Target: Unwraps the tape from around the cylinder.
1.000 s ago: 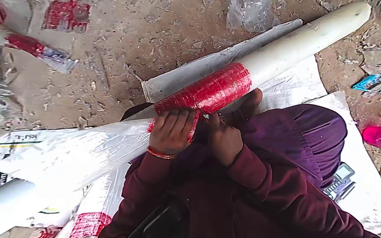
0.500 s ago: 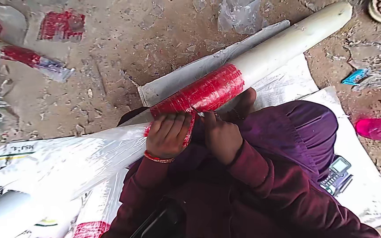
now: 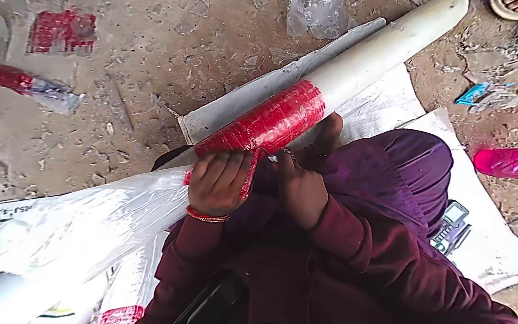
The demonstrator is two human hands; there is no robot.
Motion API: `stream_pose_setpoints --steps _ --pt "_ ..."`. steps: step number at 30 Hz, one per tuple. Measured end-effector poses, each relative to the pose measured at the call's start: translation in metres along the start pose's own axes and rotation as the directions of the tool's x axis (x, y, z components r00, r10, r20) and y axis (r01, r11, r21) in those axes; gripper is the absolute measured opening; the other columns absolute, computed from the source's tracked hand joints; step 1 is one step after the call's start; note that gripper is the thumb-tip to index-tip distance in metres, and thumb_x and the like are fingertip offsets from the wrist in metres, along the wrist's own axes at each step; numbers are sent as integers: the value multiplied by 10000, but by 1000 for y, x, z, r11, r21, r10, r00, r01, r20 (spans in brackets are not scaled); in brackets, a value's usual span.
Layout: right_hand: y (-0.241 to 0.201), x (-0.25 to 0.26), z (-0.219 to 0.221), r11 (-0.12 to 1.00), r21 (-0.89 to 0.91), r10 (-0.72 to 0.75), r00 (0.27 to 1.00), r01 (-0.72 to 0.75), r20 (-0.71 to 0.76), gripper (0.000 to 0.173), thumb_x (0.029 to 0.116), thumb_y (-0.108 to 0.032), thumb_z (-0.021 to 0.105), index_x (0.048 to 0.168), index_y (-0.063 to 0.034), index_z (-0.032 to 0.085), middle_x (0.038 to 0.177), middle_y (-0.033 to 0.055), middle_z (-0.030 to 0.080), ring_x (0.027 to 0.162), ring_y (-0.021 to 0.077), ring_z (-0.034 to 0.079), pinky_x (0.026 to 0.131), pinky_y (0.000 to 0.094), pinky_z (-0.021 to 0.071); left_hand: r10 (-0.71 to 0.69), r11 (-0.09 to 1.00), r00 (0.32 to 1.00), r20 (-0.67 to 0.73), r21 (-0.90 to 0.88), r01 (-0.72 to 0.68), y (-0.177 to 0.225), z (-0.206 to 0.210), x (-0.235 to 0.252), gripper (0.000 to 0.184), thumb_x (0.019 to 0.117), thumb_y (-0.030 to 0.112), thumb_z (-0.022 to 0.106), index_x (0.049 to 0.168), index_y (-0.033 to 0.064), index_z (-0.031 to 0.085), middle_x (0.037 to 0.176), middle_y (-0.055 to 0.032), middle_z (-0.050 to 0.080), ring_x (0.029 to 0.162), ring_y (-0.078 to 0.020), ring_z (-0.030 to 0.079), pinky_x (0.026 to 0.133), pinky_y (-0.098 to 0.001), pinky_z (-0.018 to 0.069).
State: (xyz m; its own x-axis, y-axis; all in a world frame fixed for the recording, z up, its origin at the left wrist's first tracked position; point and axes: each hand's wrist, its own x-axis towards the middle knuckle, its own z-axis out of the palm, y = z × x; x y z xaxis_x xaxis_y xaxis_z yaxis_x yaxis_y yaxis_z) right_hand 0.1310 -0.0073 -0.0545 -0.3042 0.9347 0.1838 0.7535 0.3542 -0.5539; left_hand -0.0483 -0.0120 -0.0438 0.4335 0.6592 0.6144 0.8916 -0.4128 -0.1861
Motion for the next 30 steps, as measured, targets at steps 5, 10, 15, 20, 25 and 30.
stream_pose_setpoints --steps 5,10,15,20,25,30 --pt "-8 5 16 998 -51 27 1000 -27 1 152 971 -97 590 957 40 656 619 136 618 470 288 641 404 390 484 -13 1000 1000 4 -7 13 -1 0 1 277 981 72 501 995 57 777 961 -76 782 904 -232 714 887 -381 487" --pt "-10 2 25 999 -17 30 999 -31 -12 127 965 -60 573 969 54 627 609 129 605 448 271 630 390 364 479 -39 997 999 3 -61 40 -1 0 0 230 972 37 551 1002 57 778 953 -82 777 894 -232 706 883 -383 483" --pt "-4 -14 24 993 57 98 987 -106 129 204 1003 -100 562 1007 83 652 633 174 644 522 343 679 457 433 530 -44 986 999 -10 -163 42 -10 -1 1 228 964 99 554 913 65 773 897 -88 775 854 -235 702 859 -385 477" --pt "16 -10 15 990 141 3 990 18 -144 223 998 -127 513 946 35 658 679 137 663 542 276 674 449 392 507 -70 990 997 -41 -125 64 -19 2 13 254 961 152 553 886 72 782 858 -93 769 791 -240 691 817 -388 479" --pt "26 86 17 971 11 -207 866 237 -455 205 1013 -108 520 982 -3 694 966 169 741 934 351 708 715 451 527 -151 973 975 162 -149 176 -29 -11 29 272 877 123 574 1003 80 811 999 -131 790 891 -312 750 811 -466 536" --pt "27 126 30 953 -12 -294 911 304 -288 248 1009 -149 491 997 13 680 916 184 756 871 356 749 794 496 565 -70 905 817 572 -309 294 -51 -35 49 502 796 -12 669 1296 20 687 1227 -206 711 1147 -419 680 1059 -668 423"
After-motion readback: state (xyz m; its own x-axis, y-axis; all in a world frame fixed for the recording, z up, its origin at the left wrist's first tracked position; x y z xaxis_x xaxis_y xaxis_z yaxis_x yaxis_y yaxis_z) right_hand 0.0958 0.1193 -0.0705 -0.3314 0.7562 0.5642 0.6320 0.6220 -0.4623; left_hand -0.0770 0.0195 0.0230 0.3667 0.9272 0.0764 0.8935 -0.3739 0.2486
